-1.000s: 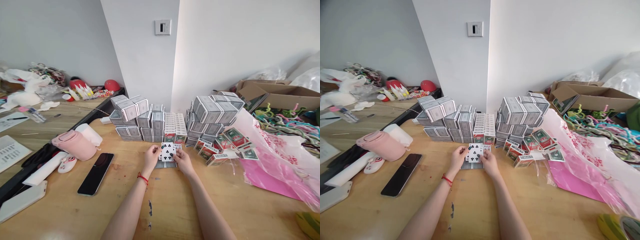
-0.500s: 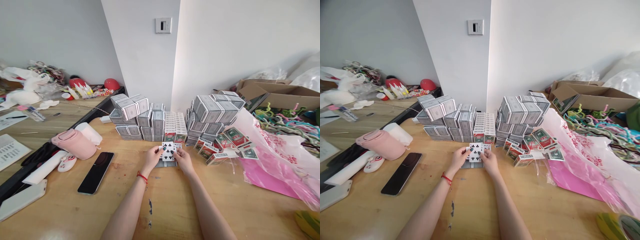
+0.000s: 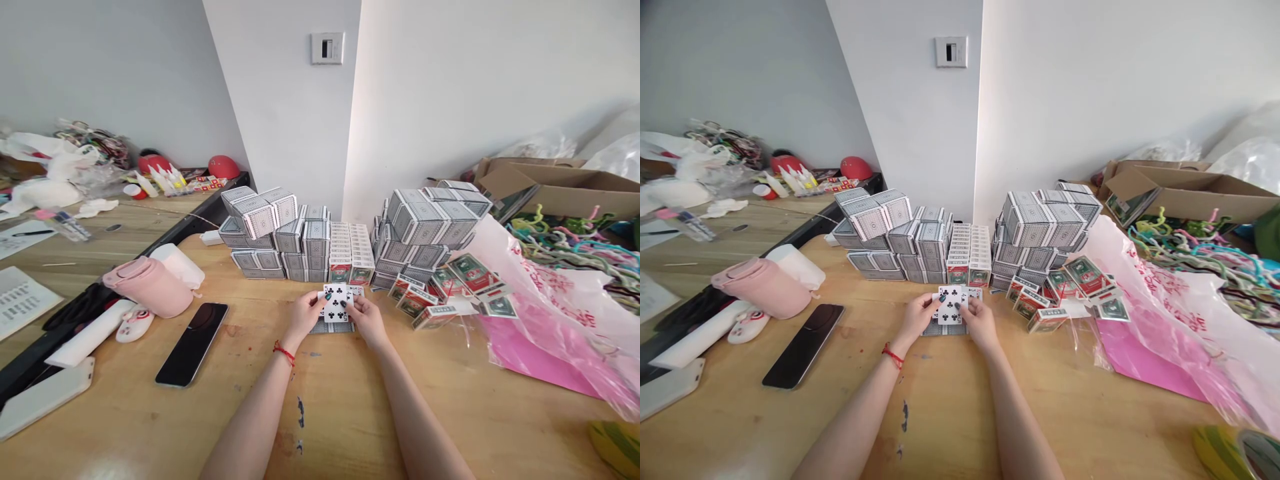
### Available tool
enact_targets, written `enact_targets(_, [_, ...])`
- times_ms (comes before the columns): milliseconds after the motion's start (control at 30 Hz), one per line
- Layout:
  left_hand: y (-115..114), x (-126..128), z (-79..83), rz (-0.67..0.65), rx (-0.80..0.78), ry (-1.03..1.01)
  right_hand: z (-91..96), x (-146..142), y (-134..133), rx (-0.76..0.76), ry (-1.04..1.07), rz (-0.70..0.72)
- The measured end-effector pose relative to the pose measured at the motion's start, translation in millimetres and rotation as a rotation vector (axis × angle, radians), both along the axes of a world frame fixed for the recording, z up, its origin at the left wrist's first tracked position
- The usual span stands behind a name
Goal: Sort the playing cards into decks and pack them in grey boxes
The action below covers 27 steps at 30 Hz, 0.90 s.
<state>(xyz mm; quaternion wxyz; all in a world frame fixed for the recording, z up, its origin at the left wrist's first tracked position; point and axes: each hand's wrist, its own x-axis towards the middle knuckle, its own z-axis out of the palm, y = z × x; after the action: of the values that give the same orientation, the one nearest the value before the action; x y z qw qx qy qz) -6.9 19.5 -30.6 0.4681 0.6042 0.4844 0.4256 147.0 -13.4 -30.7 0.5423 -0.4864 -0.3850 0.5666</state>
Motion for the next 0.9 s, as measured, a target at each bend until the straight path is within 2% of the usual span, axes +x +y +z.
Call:
enact_targets(633, [-2, 0, 7.3, -0.036, 0.000, -0.010, -5.4, 4, 0, -0.005, 0.006, 0.054])
enact_targets(900, [-3, -2, 15.8, -0.066, -0.045, -0.044, -5.1, 4, 1, -0.016, -0.005, 0.058])
